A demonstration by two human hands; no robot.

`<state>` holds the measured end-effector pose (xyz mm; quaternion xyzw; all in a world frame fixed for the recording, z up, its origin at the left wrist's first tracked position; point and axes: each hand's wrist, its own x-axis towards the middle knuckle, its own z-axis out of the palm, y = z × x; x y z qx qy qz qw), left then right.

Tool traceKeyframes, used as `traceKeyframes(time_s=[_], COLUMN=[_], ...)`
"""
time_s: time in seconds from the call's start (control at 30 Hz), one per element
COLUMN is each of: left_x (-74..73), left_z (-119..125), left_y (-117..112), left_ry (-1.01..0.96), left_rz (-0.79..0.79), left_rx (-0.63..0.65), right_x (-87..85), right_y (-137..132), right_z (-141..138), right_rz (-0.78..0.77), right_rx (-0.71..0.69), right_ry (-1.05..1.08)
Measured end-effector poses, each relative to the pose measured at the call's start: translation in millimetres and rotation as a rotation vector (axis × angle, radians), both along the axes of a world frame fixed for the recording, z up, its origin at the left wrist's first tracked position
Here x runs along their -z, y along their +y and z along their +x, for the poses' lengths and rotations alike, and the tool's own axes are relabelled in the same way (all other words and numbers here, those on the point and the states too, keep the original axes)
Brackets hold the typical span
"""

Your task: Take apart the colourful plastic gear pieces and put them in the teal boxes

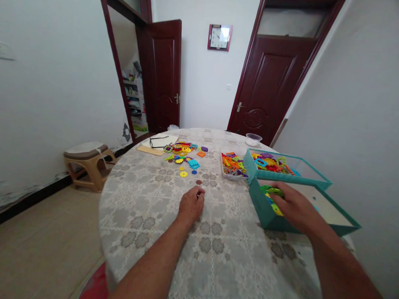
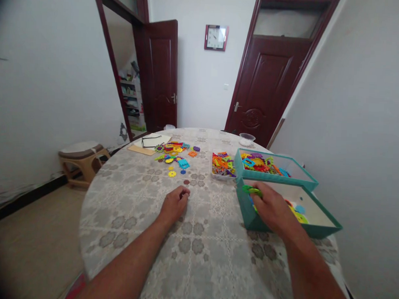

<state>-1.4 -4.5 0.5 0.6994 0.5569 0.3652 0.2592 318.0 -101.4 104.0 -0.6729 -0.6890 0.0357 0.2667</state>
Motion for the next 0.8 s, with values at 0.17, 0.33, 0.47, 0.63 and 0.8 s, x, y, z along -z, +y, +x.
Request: traceKeyframes(time_s=[0.17, 0.33, 0.47, 0.63, 0.8], left_x=[2.1, 2.4, 2.1, 3.7, 7.4], left_z=[0.0, 0.6, -0.3, -1.2, 0.1], left_y=[-0.8, -1.5, -3.0, -3.6, -2.5], left_ry=[-0.003, -0.009, -0.025, -0.060, -0.044], left_rz=[0.012, 0.003, 0.029, 0.032, 0.021], left_rx=[-0.012, -0.018, -0.018, -0.047, -0.036], right_x=[19.1, 26.9, 58.7, 116.8, 127.6], right_y=[12.5, 7.9, 14.0, 31.7, 33.3], right_z=[40.3, -41.0, -125.2, -159.5, -148.7], right_rz=[0.261, 0.452, 0.272, 0.156, 0.141], right_rx=[0.310, 0.054, -0.343, -0.337, -0.402], right_ry=[-0.206, -0.093, -0.010, -0.082, -0.087])
